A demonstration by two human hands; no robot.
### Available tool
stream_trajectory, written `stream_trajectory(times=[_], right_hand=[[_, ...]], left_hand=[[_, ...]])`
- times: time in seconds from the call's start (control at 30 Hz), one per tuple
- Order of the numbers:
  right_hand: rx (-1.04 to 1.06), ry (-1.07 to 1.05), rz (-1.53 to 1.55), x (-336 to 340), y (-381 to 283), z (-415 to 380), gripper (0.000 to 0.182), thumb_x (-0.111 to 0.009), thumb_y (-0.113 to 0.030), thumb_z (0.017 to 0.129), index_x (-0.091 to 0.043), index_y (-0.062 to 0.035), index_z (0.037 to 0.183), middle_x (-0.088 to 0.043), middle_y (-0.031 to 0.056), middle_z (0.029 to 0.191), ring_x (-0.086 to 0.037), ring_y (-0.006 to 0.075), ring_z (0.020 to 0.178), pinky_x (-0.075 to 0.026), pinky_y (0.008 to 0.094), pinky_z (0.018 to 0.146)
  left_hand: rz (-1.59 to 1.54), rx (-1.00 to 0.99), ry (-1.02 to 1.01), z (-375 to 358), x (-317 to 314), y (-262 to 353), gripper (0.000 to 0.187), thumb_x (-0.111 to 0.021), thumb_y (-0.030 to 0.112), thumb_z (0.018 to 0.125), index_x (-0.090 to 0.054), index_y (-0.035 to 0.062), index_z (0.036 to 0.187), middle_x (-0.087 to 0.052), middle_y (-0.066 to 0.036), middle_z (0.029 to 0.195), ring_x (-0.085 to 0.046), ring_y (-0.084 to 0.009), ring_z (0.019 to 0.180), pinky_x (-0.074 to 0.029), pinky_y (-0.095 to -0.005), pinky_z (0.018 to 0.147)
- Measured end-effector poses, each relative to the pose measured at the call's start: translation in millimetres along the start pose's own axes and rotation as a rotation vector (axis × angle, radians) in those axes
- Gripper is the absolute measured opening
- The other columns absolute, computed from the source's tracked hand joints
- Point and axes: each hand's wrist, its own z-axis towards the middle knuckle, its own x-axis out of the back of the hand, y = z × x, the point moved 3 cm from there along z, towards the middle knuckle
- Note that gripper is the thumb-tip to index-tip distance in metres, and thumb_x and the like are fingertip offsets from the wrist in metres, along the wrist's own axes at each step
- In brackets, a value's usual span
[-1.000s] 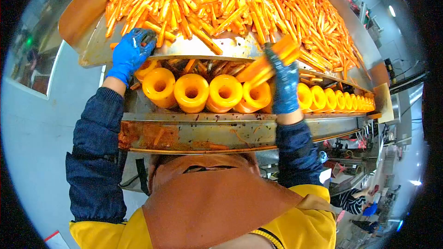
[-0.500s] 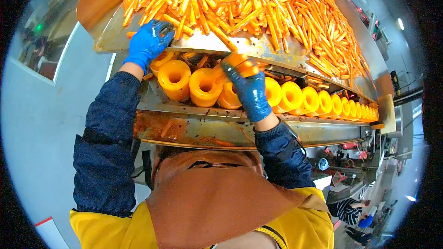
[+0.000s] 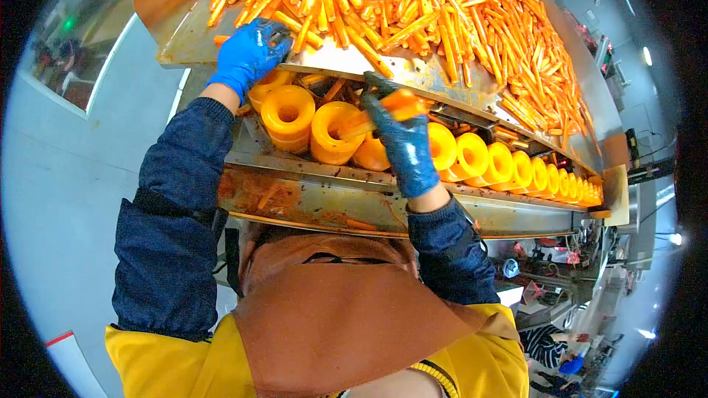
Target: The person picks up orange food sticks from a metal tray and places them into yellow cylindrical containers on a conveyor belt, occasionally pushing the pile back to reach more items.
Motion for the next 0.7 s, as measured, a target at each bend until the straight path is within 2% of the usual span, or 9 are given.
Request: stream_trajectory(times=[0.23,0.27,0.37,0.4,0.43,0.5,0.57,0.6,0.7], right_hand=[[-0.045,0.009,0.198,-34.9,-12.8,13.9,0.032,-0.062,-0.012,0.088,-0.059,-0.0026,0.118,-0.066,0.0061,0.097,-0.059,0.0106,0.086,-0.049,0.0265,0.077],[-0.141,-0.034,0.169,-48.1,-14.0,15.8,0.030,-0.062,-0.013,0.087,-0.059,-0.0006,0.114,-0.066,0.0116,0.097,-0.061,0.0152,0.089,-0.049,0.0275,0.079],[0.116,-0.174,-0.317,-72.1,14.6,22.9,0.032,-0.065,-0.016,0.084,-0.060,-0.0007,0.112,-0.067,0.0174,0.094,-0.064,0.0259,0.087,-0.049,0.0313,0.080],[0.263,-0.169,-0.466,-74.5,6.9,20.1,0.030,-0.065,-0.019,0.085,-0.063,-0.0016,0.108,-0.068,0.0162,0.092,-0.065,0.0236,0.084,-0.050,0.0319,0.081],[0.270,-0.167,-0.471,-69.9,2.5,25.7,0.030,-0.065,-0.019,0.085,-0.063,-0.0016,0.108,-0.068,0.0162,0.092,-0.065,0.0236,0.084,-0.050,0.0319,0.081],[0.088,-0.386,-0.130,-48.4,-5.1,38.6,0.029,-0.065,-0.022,0.085,-0.065,-0.0006,0.105,-0.068,0.0154,0.096,-0.064,0.0205,0.087,-0.049,0.0320,0.082],[0.133,-0.101,-0.316,-2.5,-9.4,74.2,0.028,-0.065,-0.023,0.086,-0.066,-0.0015,0.104,-0.069,0.0121,0.096,-0.065,0.0170,0.084,-0.050,0.0302,0.079],[0.170,0.063,-0.209,21.3,-3.3,97.3,0.025,-0.063,-0.025,0.087,-0.068,-0.0031,0.100,-0.069,0.0132,0.092,-0.065,0.0155,0.081,-0.051,0.0294,0.076],[0.183,0.242,-1.002,103.6,-14.7,165.7,0.041,-0.059,-0.040,0.086,-0.065,-0.0061,0.109,-0.066,0.0183,0.102,-0.065,0.0294,0.092,-0.050,0.0381,0.082]], left_hand=[[0.036,-0.063,0.086,-1.8,-1.9,-0.5,0.034,-0.058,0.038,0.084,-0.066,0.0100,0.102,-0.063,-0.015,0.103,-0.059,-0.0344,0.095,-0.048,-0.0408,0.085],[0.042,0.007,0.018,0.3,-1.7,-0.9,0.035,-0.057,0.041,0.084,-0.067,0.0128,0.102,-0.063,-0.013,0.106,-0.058,-0.0324,0.100,-0.047,-0.0402,0.087],[0.054,0.047,-0.013,0.1,-4.8,-4.2,0.037,-0.056,0.045,0.083,-0.067,0.0159,0.103,-0.063,-0.011,0.110,-0.057,-0.0305,0.105,-0.047,-0.0399,0.090],[0.063,0.024,0.016,0.1,-3.7,-4.1,0.037,-0.056,0.045,0.083,-0.067,0.0162,0.103,-0.063,-0.011,0.111,-0.057,-0.0308,0.106,-0.047,-0.0403,0.090],[0.061,0.021,0.024,0.9,-3.7,-5.0,0.037,-0.056,0.045,0.083,-0.067,0.0162,0.103,-0.063,-0.011,0.111,-0.057,-0.0308,0.106,-0.047,-0.0403,0.090],[0.044,0.039,0.017,-0.8,-5.7,-5.6,0.036,-0.057,0.045,0.083,-0.068,0.0164,0.103,-0.063,-0.012,0.112,-0.057,-0.0310,0.106,-0.047,-0.0405,0.090],[0.035,0.028,0.062,-2.3,-6.5,-5.4,0.036,-0.058,0.045,0.082,-0.068,0.0166,0.102,-0.063,-0.012,0.111,-0.058,-0.0304,0.104,-0.048,-0.0404,0.088],[0.043,0.046,0.068,-4.9,-5.0,-2.8,0.035,-0.059,0.044,0.082,-0.068,0.0169,0.101,-0.063,-0.011,0.111,-0.059,-0.0303,0.102,-0.048,-0.0404,0.087],[0.014,0.053,0.072,0.7,-6.6,-5.4,0.032,-0.062,0.043,0.080,-0.069,0.0181,0.099,-0.063,-0.010,0.108,-0.060,-0.0304,0.097,-0.050,-0.0404,0.084]])
